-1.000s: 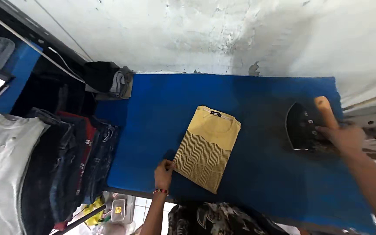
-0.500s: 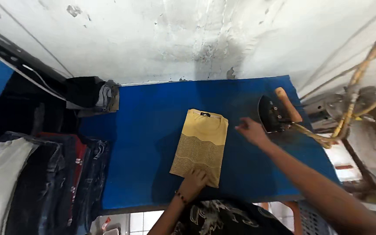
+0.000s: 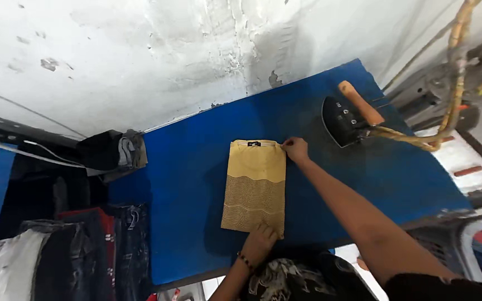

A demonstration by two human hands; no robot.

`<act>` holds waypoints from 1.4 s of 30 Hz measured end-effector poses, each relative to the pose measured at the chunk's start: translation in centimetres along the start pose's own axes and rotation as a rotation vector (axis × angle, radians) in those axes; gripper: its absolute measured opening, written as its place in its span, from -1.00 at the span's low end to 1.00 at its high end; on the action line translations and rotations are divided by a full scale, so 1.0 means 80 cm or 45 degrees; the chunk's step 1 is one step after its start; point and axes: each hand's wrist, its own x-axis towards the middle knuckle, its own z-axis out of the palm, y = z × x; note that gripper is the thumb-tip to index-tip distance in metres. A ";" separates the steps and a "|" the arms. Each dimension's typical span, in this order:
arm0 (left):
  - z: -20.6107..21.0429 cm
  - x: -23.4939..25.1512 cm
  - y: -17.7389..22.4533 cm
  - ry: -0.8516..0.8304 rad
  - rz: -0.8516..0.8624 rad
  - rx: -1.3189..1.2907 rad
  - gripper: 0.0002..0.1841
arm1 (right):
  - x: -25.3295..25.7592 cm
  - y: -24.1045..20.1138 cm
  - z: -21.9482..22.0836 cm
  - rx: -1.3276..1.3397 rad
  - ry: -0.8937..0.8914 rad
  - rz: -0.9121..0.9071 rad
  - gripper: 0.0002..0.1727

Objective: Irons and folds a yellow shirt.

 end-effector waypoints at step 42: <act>-0.084 -0.060 -0.078 0.076 -1.577 -0.457 -0.58 | -0.073 -0.100 -0.086 -0.208 -0.242 0.085 -0.51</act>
